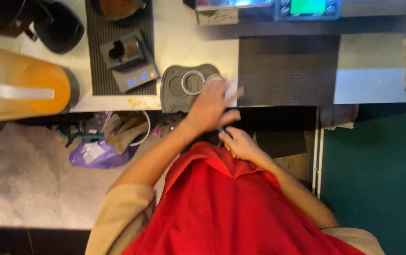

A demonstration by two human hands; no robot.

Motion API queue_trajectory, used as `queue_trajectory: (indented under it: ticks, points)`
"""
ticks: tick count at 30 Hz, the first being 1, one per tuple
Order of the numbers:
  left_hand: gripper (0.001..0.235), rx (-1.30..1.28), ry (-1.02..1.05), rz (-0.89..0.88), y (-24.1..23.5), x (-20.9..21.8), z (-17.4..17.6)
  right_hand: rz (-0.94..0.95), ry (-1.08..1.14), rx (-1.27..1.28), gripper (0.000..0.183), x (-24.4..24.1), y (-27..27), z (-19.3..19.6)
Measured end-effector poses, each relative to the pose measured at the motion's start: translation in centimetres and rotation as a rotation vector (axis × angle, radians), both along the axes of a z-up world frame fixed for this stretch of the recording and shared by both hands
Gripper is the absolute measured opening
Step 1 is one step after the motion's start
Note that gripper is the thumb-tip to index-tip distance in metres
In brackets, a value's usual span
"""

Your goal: Preparing a shot of espresso by grinding beans, weighing the grounds, tamping, and using the espresso machine.

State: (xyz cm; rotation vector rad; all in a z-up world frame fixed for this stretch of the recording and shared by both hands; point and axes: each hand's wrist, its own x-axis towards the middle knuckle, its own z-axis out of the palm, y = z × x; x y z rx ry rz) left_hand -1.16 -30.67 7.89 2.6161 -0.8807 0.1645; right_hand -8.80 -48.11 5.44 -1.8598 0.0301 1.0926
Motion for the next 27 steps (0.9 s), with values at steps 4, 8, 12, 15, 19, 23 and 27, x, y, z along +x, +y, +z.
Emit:
queue_trajectory:
  ticks: [4, 8, 12, 15, 19, 23, 27]
  points:
    - [0.064, -0.035, 0.028, -0.117, 1.1, -1.3, 1.8, 0.036, -0.070, -0.066, 0.051, 1.6, -1.4, 5.8]
    - [0.050, -0.277, 0.538, 0.283, 4.2, 0.2, 1.5, -0.154, -0.078, 0.067, 0.039, 3.1, -1.6, 9.2]
    - [0.066, -0.670, 0.983, 0.428, 3.1, -0.3, 1.6, -0.528, -0.090, 0.280, 0.024, 3.5, -1.8, 5.8]
    - [0.052, -0.712, 1.107, 0.272, -1.9, -1.1, 3.5, -0.578, -0.096, 0.342, 0.027, 4.2, -0.9, 5.8]
    - [0.030, -0.850, 0.987, 0.411, -5.5, 1.0, 5.5, -0.427, -0.282, 0.185, 0.044, 5.6, -2.8, 6.8]
    - [0.032, -0.783, 1.115, 0.495, -5.9, 2.1, 4.9, -0.202, -0.683, -0.248, 0.017, 9.5, -9.0, 11.3]
    - [0.037, -0.994, 1.247, 0.542, -9.0, 2.1, 3.0, -0.486, -1.272, -0.154, 0.012, 15.6, -19.0, 15.3]
